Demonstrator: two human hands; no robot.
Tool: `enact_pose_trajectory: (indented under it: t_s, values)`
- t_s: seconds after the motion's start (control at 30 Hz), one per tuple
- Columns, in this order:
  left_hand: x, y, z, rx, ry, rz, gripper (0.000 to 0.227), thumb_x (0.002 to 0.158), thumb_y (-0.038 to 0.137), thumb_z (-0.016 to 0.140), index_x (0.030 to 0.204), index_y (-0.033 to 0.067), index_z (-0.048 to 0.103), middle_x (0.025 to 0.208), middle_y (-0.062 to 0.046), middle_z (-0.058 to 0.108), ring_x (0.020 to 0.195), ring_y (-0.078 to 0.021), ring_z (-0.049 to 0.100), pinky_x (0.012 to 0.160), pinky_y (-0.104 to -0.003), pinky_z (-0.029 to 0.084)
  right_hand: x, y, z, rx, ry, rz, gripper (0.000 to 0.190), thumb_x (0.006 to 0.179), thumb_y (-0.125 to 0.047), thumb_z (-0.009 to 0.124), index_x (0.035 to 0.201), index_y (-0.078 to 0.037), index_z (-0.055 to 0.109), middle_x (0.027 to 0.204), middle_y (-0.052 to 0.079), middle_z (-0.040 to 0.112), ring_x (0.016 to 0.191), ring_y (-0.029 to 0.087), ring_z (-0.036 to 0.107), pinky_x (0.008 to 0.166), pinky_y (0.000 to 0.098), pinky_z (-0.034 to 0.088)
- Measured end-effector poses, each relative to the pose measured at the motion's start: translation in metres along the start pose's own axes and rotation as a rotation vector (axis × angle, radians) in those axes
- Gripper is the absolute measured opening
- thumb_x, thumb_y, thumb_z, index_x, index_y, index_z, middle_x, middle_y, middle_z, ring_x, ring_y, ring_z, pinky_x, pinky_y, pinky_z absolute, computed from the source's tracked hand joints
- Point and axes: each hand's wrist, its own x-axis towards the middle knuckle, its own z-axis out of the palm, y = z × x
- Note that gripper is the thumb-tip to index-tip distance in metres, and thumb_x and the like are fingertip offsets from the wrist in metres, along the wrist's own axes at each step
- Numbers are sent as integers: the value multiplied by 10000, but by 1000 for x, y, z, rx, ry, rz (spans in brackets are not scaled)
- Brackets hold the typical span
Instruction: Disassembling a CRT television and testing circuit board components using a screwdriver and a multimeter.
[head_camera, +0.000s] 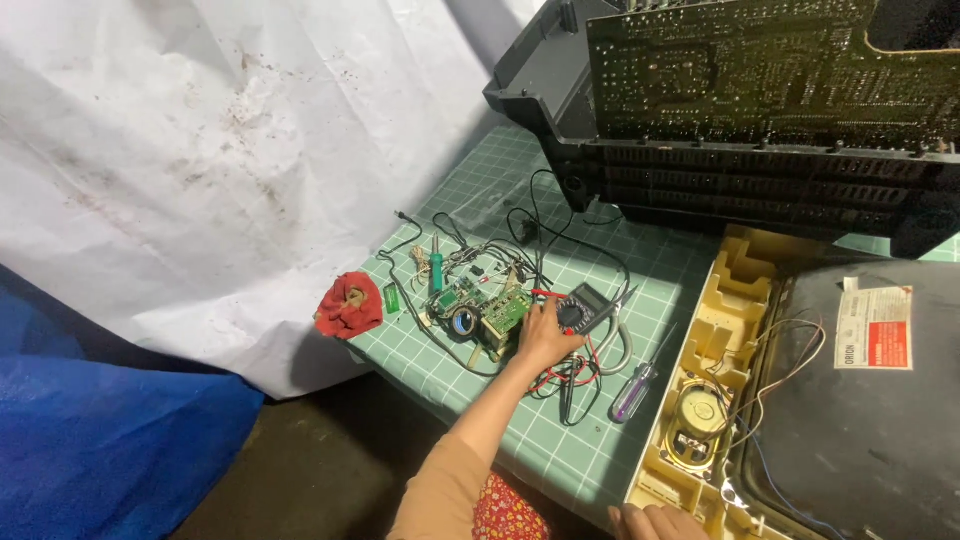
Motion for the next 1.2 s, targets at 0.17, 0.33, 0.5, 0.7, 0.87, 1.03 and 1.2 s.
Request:
enact_pose_trajectory:
  t_s: [0.17,0.33,0.5,0.7,0.87,1.03,1.2]
  values:
    - [-37,46,-57,-174,27,-107,1005,795,399,788,1596,151,234,1576,-187,247,1428,-368,329,1125,-602,397,-8,2,7,-6,-13,6,265,803,-276,779,617,-188,612,452,-10,425,380,151,464,380,318,388]
    - [-56,59,-94,-242,97,-77,1114,697,585,747,1606,135,287,1683,-242,108,1527,-423,226,1193,-582,286,-13,1,12,-32,-15,37,280,784,-317,790,590,-214,616,444,-7,454,387,159,501,403,324,409]
    - [-79,84,-121,-503,257,196,636,649,511,748,1171,154,680,1113,-54,670,1017,-208,644,860,-351,521,-11,15,12,188,-454,267,256,849,-496,739,862,-241,727,571,-17,725,465,178,700,489,331,632]
    - [-95,112,-136,-728,150,234,722,640,500,767,1238,115,640,1149,-53,718,1041,-190,677,934,-343,553,82,1,-29,-2,-670,416,524,932,-572,540,1352,-265,477,846,46,700,758,241,718,584,464,650]
    - [-126,138,-159,-918,14,188,806,634,400,789,1320,69,526,1256,-129,668,1135,-255,675,1025,-381,555,125,-8,-13,-13,-694,343,838,941,-576,530,1571,-97,256,1250,187,603,1109,349,654,858,498,627]
    - [-176,155,-181,-809,-142,75,1064,575,543,697,1469,55,387,1377,-183,595,1263,-310,621,1096,-452,546,160,-30,-8,114,-709,417,1066,889,-525,664,1643,-110,34,1601,234,310,1351,410,471,977,486,623]
    - [-193,135,-186,-1028,-176,375,797,676,391,767,1335,34,497,1125,-128,595,1008,-252,607,869,-385,604,161,-45,0,381,-585,388,457,914,-364,613,1347,-222,579,1451,52,540,1295,328,533,897,564,571]
